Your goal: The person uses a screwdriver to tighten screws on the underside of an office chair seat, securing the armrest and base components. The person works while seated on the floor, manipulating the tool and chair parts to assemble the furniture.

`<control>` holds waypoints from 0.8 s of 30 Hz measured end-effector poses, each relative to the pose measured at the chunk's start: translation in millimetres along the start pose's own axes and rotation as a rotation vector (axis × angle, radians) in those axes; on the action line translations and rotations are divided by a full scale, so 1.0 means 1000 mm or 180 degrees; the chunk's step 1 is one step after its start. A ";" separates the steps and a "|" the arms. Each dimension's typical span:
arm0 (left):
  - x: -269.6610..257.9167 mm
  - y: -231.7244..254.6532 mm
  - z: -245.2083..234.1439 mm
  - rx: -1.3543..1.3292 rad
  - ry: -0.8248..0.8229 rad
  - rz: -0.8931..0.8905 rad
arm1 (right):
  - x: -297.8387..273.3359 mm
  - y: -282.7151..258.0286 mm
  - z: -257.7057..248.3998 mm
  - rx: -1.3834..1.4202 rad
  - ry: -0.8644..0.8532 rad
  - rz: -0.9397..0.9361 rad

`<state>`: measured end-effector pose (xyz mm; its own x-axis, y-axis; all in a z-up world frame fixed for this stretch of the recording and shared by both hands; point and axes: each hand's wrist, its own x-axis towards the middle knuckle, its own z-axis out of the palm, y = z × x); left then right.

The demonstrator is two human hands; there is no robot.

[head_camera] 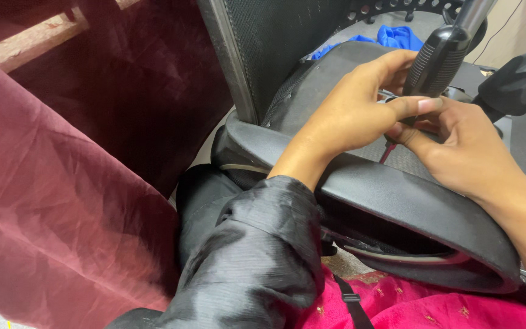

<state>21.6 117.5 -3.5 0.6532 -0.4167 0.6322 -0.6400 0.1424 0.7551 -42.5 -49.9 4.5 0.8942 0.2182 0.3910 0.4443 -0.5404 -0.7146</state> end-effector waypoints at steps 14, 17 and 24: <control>-0.006 0.009 0.004 0.1104 0.0555 -0.0157 | 0.008 0.004 0.003 0.0988 -0.0314 0.0301; -0.004 0.009 0.002 0.0979 0.0576 0.0029 | 0.010 0.006 0.004 0.1734 -0.0474 0.0278; 0.000 0.008 0.000 0.1097 0.0566 0.0179 | 0.020 0.026 0.004 0.1349 -0.0595 0.0280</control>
<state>16.9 118.6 2.7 0.6538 -0.2503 0.7141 -0.7555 -0.1620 0.6348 -13.0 -56.4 -9.1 0.9068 0.3501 0.2349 0.3151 -0.1925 -0.9293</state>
